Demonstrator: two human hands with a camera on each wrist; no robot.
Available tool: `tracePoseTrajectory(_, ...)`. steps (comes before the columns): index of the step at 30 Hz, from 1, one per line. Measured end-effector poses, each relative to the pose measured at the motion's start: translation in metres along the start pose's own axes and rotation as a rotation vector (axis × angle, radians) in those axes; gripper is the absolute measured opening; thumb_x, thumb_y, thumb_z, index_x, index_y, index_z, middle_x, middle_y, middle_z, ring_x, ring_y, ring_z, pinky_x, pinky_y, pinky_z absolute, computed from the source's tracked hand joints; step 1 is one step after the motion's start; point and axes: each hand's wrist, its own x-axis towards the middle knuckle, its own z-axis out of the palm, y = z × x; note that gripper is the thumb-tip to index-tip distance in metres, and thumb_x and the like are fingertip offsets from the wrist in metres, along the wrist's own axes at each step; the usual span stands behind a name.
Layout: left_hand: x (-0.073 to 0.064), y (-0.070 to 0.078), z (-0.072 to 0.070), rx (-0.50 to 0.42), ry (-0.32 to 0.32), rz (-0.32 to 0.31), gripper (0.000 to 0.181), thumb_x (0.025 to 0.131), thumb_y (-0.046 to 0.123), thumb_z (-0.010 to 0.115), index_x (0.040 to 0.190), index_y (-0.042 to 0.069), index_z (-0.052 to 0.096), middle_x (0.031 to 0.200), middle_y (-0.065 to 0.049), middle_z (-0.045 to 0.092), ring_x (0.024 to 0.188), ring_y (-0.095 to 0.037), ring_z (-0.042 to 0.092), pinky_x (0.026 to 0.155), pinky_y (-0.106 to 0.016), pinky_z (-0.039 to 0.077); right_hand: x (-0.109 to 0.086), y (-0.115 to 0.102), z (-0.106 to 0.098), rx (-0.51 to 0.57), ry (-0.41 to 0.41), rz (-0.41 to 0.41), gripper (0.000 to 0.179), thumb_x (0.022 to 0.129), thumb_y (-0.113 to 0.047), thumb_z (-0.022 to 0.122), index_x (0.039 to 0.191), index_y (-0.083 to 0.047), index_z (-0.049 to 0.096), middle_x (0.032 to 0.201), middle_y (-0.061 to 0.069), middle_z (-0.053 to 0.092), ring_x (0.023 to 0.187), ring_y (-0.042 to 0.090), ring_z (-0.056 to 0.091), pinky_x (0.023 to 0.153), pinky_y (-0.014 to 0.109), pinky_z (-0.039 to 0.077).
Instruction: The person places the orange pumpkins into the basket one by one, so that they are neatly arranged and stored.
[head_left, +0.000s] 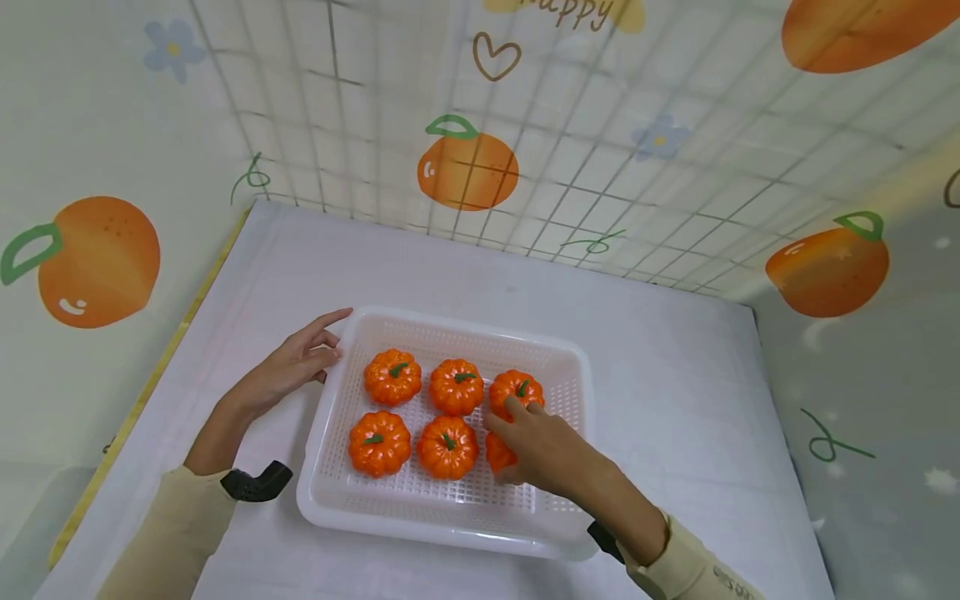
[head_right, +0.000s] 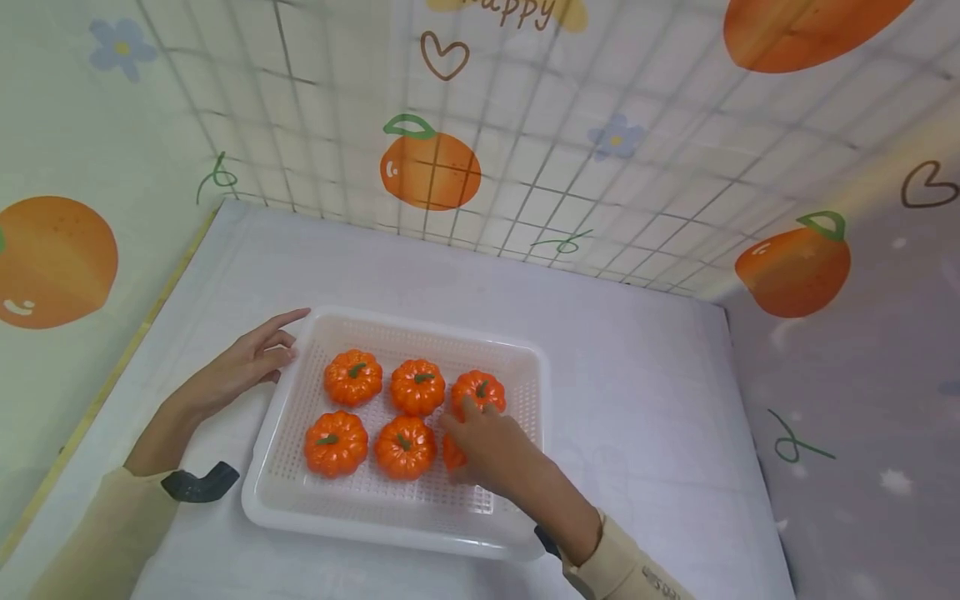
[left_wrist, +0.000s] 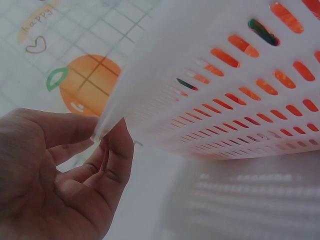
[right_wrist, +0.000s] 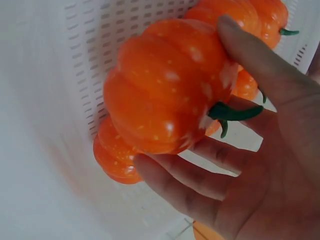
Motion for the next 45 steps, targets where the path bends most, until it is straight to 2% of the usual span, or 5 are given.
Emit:
tracePoseTrajectory(10,0.0,0.0,0.001,0.013,0.004,0.005,0.061,0.103,0.013,0.053,0.158,0.016,0.027,0.117,-0.022,0.052,0.105,-0.031,0.058,0.081,-0.032,0.056,0.003,-0.006,0.0,-0.038,-0.052,-0.02,0.061,0.073,-0.03,0.089,0.125,-0.013,0.061,0.12,0.016,0.053,0.091,0.032,0.056,0.056,0.035,0.053)
tracePoseTrajectory(19,0.0,0.001,0.001,0.014,0.005,-0.002,0.061,0.103,0.013,0.053,0.158,0.016,0.026,0.116,-0.022,0.051,0.104,-0.032,0.058,0.081,-0.032,0.056,0.005,-0.011,0.006,-0.095,-0.104,-0.029,0.057,0.07,-0.026,0.09,0.117,-0.015,0.06,0.117,0.012,0.057,0.09,0.025,0.055,0.056,0.032,0.053)
tracePoseTrajectory(25,0.0,0.002,0.001,0.012,0.006,-0.009,0.061,0.102,0.013,0.053,0.158,0.016,0.027,0.116,-0.022,0.051,0.104,-0.033,0.058,0.081,-0.033,0.056,0.007,-0.011,0.01,-0.175,-0.102,-0.06,0.06,0.068,-0.031,0.092,0.114,-0.016,0.057,0.129,0.017,0.057,0.097,0.026,0.059,0.062,0.033,0.056)
tracePoseTrajectory(32,0.0,0.001,0.0,0.014,0.004,-0.01,0.061,0.102,0.013,0.053,0.157,0.017,0.027,0.116,-0.021,0.051,0.103,-0.031,0.057,0.08,-0.032,0.056,0.009,-0.011,0.016,-0.252,-0.119,-0.084,0.062,0.068,-0.037,0.092,0.113,-0.017,0.055,0.109,0.008,0.056,0.091,0.023,0.055,0.065,0.03,0.054)
tracePoseTrajectory(45,-0.001,0.0,0.0,0.015,-0.002,0.0,0.061,0.102,0.013,0.053,0.158,0.016,0.026,0.116,-0.022,0.051,0.103,-0.032,0.058,0.081,-0.032,0.056,0.006,-0.015,0.015,-0.314,-0.084,-0.117,0.066,0.067,-0.037,0.093,0.114,-0.014,0.053,0.103,0.007,0.052,0.088,0.023,0.052,0.066,0.027,0.05)
